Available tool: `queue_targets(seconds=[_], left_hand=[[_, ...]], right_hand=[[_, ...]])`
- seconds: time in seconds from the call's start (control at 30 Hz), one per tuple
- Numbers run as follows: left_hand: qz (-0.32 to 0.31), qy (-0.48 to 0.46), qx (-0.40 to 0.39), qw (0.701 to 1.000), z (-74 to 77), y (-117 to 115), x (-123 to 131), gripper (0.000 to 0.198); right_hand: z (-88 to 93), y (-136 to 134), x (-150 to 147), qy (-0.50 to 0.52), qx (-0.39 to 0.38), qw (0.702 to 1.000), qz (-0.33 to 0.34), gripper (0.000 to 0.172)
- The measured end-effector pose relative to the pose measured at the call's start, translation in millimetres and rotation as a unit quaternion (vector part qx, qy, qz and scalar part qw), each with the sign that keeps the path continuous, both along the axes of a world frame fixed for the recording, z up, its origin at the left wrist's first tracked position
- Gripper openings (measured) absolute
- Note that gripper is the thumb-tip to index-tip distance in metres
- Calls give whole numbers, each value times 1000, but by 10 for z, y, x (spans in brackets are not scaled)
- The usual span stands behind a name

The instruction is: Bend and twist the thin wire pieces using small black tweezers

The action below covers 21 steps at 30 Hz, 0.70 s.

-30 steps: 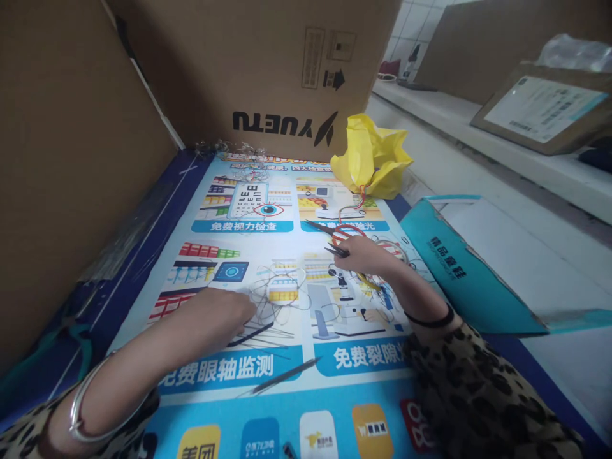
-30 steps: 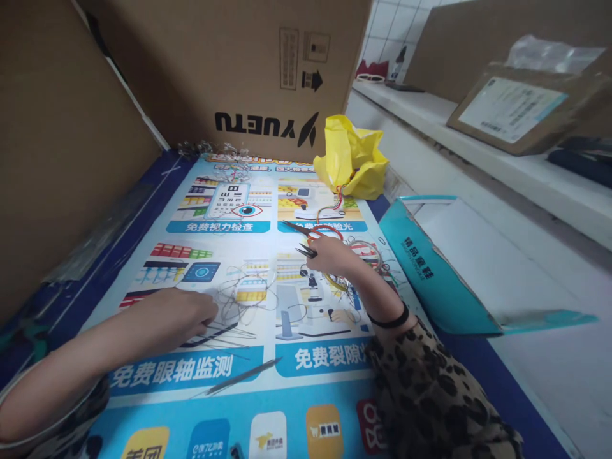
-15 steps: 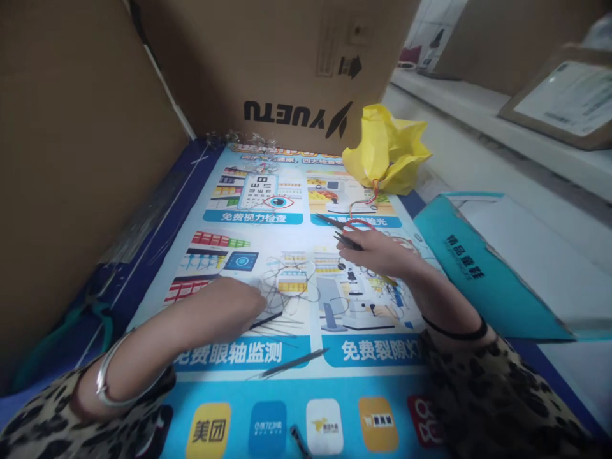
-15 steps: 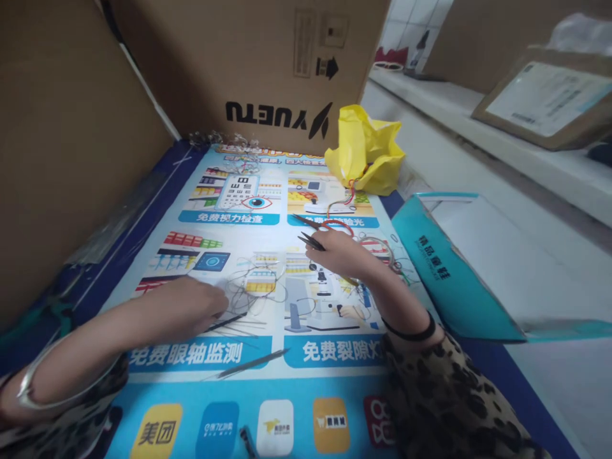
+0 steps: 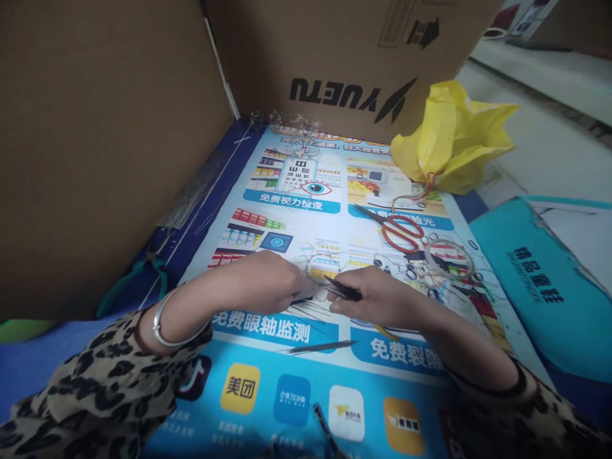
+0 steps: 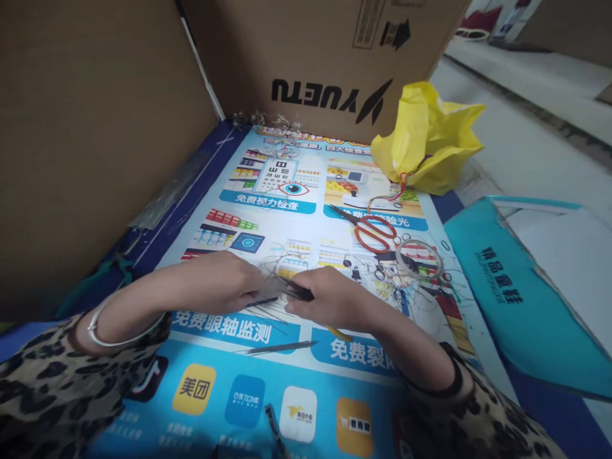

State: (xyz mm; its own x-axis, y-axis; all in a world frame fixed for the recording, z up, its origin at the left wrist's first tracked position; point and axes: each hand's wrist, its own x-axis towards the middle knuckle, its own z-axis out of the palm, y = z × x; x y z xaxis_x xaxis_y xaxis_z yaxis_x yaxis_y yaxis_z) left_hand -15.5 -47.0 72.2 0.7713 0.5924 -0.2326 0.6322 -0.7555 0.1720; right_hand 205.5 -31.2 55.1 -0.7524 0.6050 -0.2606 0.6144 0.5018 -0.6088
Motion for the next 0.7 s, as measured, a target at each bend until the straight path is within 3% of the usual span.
queue_targets(seconds=[0.27,0.5,0.7], left_hand=[[10,4,-1,1000,-26,1,2,15],[32,74,37,996,-4,58,-126,18],[50,38,104,993,-23,61,-84,16]], right_hand=[[-76,-21,-32,-29,-2,999,15,21],[-63,-105,-87,-96,66,993,14,17],[-45,-61,-81,-119,108,986,-38,16]])
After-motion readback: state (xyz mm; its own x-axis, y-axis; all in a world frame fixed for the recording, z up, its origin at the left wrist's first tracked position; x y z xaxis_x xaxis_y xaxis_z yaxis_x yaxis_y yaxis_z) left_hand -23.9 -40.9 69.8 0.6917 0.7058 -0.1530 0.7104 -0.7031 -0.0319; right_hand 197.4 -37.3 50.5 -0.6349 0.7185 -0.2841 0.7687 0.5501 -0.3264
